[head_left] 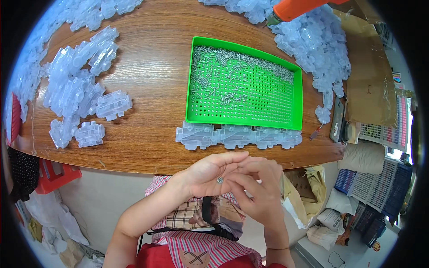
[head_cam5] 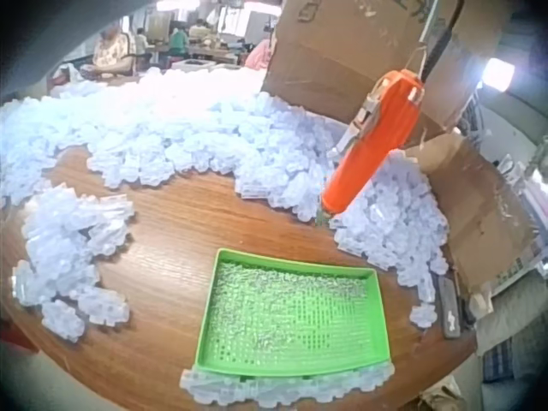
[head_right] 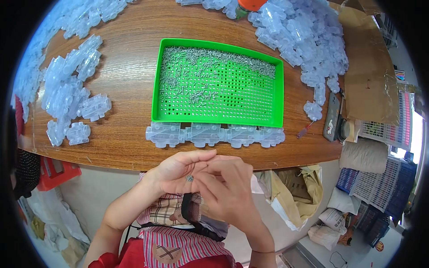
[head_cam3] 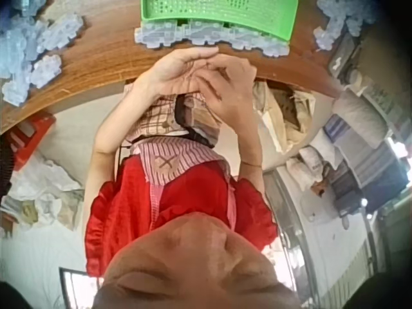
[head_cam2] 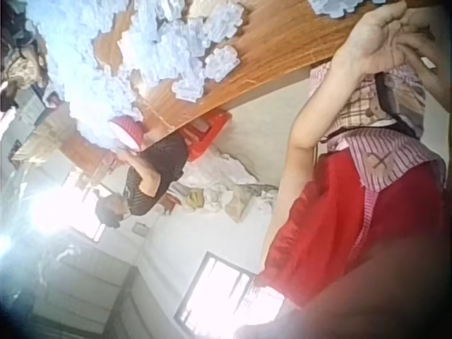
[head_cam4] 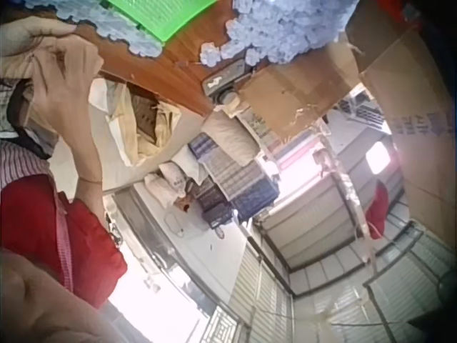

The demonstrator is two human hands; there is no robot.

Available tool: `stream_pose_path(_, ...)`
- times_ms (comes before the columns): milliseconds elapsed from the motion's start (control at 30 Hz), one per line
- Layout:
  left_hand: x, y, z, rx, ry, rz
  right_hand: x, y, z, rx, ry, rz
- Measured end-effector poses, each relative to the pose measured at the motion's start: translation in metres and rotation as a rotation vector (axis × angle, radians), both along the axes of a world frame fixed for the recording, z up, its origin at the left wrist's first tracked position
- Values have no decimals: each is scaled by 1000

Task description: Assembling plastic components by inserting screws using an electric screwdriver.

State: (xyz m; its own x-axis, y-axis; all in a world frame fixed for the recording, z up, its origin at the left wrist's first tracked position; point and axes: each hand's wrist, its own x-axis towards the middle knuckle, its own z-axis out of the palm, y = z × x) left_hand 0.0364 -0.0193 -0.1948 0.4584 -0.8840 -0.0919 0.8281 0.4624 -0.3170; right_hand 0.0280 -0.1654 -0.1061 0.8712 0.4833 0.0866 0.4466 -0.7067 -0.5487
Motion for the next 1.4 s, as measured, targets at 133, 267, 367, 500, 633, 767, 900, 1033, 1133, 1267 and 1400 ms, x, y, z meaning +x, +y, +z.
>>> stream_pose_path(133, -1, -2, -6, -110, -5, 11, -2, 1, -9, -16, -61, 70)
stream_pose_path(267, 2, -2, 6, 44, -9, -31, -5, 0, -7, -40, -29, 91)
stream_pose_path(367, 2, -2, 6, 87, -10, -41, -6, 0, -13, -4, -52, 76)
stream_pose_path(500, 1, -1, 1, 42, -19, -20, -6, -3, -16, 175, 78, -21)
stream_pose_path(633, 0, -1, 0, 54, -19, -24, -1, -7, -16, 305, 113, -166)
stream_pose_path(767, -4, -4, -3, -18, -90, 20, 27, -9, -22, 199, -120, -249)
stream_pose_path(900, -4, -4, 0, 56, -56, -15, 41, -7, -15, 24, -117, -130)
stream_pose_path(1033, -3, -3, 1, 35, 20, -19, 46, -7, -17, 14, -87, -88)
stream_pose_path(1133, -3, -2, -1, -9, 39, -5, 48, -3, -14, -12, -62, -73)
stream_pose_path(1267, -2, -3, -1, -31, 55, -5, 50, -3, -15, -26, -69, -75)
stream_pose_path(1400, -3, -3, -3, -41, 29, -2, 50, -2, -13, -62, -70, -54)
